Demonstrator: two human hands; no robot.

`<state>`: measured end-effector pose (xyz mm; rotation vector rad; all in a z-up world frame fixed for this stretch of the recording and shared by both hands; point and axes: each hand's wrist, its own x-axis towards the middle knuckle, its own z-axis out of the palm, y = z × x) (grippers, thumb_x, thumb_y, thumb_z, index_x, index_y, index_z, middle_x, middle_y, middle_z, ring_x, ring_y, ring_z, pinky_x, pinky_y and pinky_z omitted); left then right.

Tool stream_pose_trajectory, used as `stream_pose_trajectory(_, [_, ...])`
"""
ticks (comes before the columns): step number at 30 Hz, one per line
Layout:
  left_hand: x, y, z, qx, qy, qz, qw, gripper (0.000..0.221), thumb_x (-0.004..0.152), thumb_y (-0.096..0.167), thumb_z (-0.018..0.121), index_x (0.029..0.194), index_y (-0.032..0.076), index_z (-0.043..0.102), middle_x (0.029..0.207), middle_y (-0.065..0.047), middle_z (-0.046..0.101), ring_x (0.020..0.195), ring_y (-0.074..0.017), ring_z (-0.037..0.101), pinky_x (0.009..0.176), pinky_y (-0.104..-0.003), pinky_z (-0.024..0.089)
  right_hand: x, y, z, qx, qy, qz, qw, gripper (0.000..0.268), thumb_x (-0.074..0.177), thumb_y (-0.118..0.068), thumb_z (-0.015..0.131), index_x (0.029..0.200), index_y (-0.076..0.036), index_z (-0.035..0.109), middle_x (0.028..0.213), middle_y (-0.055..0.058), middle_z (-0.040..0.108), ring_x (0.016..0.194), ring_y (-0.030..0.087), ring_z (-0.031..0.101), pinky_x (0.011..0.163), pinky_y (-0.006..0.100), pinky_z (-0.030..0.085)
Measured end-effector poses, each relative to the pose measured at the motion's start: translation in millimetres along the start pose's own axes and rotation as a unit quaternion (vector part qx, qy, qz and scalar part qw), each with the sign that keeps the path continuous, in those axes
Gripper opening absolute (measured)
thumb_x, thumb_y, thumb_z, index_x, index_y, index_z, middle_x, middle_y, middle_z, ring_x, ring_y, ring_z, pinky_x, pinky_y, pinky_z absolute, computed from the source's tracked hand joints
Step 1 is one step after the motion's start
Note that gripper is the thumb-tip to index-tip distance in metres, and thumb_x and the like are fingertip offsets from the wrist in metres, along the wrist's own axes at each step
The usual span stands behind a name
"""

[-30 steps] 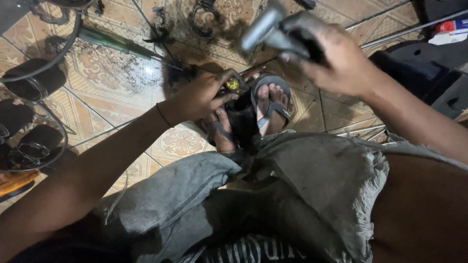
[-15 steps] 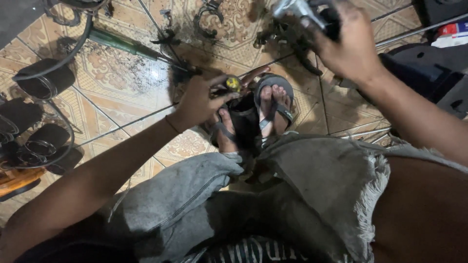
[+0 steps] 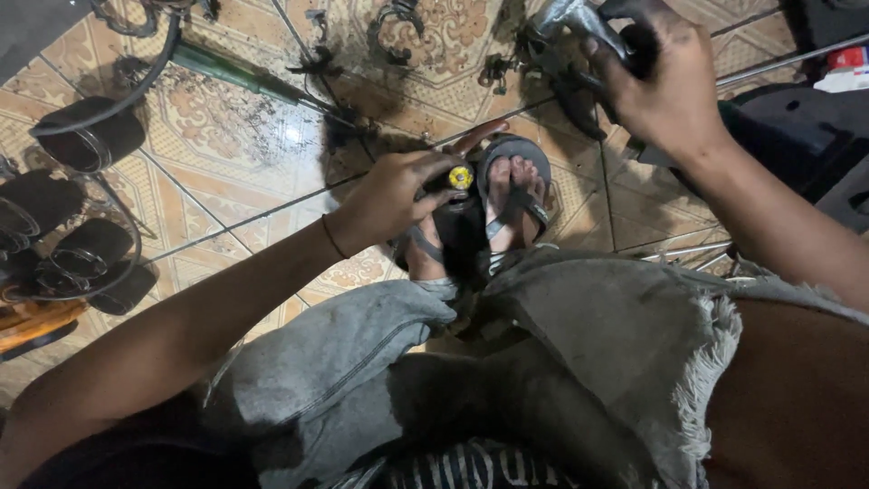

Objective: Disassembling a motor stator by prying out internal components using manual tools like pliers, a hammer, and a screwdriver on a workshop floor.

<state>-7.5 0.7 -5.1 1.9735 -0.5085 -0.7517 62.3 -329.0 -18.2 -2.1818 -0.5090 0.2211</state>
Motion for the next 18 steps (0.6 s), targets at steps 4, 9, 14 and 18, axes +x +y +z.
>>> stream_pose_trajectory(4, [1, -1, 2, 0.037, 0.002, 0.027, 0.999, 0.037, 0.09, 0.011, 0.071, 0.125, 0.0, 0.066, 0.109, -0.013, 0.073, 0.075, -0.025, 0.068, 0.07, -0.037, 0.054, 1, -5, 1, 0.001, 0.002, 0.019, 1.0, 0.024, 0.107, 0.018, 0.072, 0.129, 0.019, 0.065, 0.102, 0.028, 0.069, 0.077, 0.03, 0.062, 0.067, 0.039, 0.05])
stream_pose_trajectory(9, [-2, 0, 1, 0.01, 0.006, 0.017, 1.0, 0.035, 0.09, 0.009, 0.071, 0.123, -0.001, 0.066, 0.111, -0.013, 0.072, 0.08, -0.0241, 0.07, 0.071, -0.035, 0.053, 1, -8, 1, -0.001, 0.001, 0.048, 0.999, 0.026, 0.106, 0.016, 0.072, 0.131, 0.02, 0.065, 0.098, 0.028, 0.071, 0.069, 0.026, 0.059, 0.057, 0.037, 0.049])
stream_pose_trajectory(14, [-18, -11, 4, -0.02, 0.051, -0.03, 0.998, 0.04, 0.085, 0.004, 0.074, 0.123, 0.004, 0.061, 0.105, -0.011, 0.072, 0.085, -0.025, 0.066, 0.075, -0.037, 0.051, 1, -5, 5, -0.014, -0.017, 0.064, 0.998, 0.031, 0.1, 0.013, 0.07, 0.13, 0.018, 0.064, 0.095, 0.027, 0.072, 0.064, 0.027, 0.061, 0.053, 0.036, 0.049])
stream_pose_trajectory(18, [-18, -25, 17, 0.036, 0.024, -0.035, 0.998, 0.04, 0.092, 0.014, 0.072, 0.129, 0.002, 0.061, 0.112, -0.014, 0.07, 0.079, -0.0214, 0.066, 0.069, -0.033, 0.055, 5, -15, 11, 0.007, -0.023, 0.054, 0.998, 0.04, 0.098, 0.017, 0.071, 0.138, 0.015, 0.063, 0.096, 0.022, 0.071, 0.062, 0.022, 0.055, 0.052, 0.034, 0.045])
